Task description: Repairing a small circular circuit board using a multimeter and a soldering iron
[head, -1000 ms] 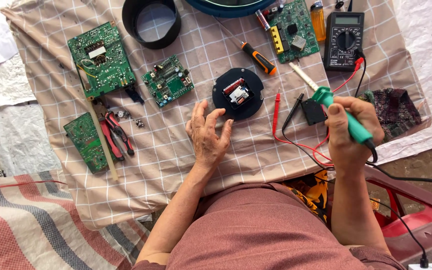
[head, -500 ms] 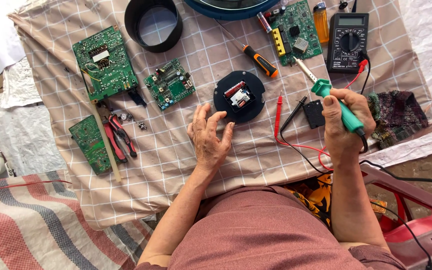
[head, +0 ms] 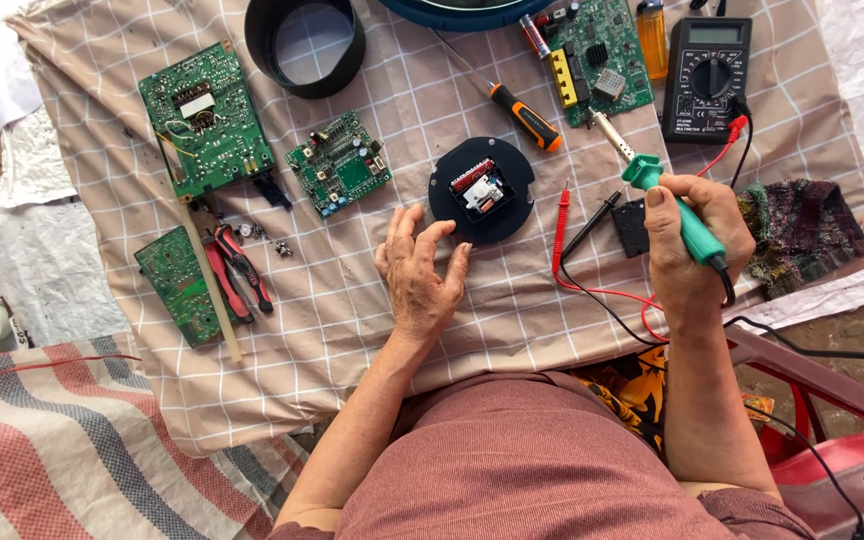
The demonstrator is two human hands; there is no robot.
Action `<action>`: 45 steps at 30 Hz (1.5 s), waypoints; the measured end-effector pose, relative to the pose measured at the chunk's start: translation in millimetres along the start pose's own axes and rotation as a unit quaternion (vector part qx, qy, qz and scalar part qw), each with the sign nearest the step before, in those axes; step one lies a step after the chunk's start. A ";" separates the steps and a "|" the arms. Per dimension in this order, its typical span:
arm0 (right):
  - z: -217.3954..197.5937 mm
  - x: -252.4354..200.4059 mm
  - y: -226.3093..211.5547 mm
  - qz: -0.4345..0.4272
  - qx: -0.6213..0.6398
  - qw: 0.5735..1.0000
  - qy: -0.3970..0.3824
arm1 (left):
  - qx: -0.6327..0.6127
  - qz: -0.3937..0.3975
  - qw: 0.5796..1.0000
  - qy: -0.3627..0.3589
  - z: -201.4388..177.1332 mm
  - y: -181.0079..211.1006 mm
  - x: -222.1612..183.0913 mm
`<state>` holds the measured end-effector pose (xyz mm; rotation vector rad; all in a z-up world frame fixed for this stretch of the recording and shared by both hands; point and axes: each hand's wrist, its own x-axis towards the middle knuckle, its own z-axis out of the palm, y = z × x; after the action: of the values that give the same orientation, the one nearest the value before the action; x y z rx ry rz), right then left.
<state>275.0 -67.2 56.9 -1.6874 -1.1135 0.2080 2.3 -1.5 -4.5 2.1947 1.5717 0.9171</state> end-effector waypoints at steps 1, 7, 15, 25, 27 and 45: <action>-0.7 0.8 -3.7 0.001 -0.001 1.000 -0.001 | 0.000 -0.001 1.000 -0.001 -0.1 0.2 -0.1; -2.3 6.3 -14.5 -0.015 -0.081 0.997 -0.014 | 0.004 -0.004 1.000 0.001 -1.1 1.3 1.0; -2.5 9.9 -17.4 -0.011 -0.080 0.997 -0.012 | 0.011 0.002 1.000 -0.010 -4.6 4.1 2.7; 0.1 11.4 -17.2 0.010 -0.077 0.997 -0.010 | 0.018 0.009 1.000 -0.009 -1.6 0.6 0.7; 1.7 11.7 -14.8 0.016 -0.059 0.998 -0.002 | 0.010 0.002 1.000 -0.022 -0.9 -0.4 0.1; 3.1 10.7 -10.0 0.010 -0.039 0.999 0.013 | -0.005 0.016 1.000 -0.010 -2.1 -0.8 0.2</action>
<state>273.3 -57.0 67.7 -1.7661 -1.0984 0.1578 0.4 -1.3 -3.4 2.2222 1.5243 0.9072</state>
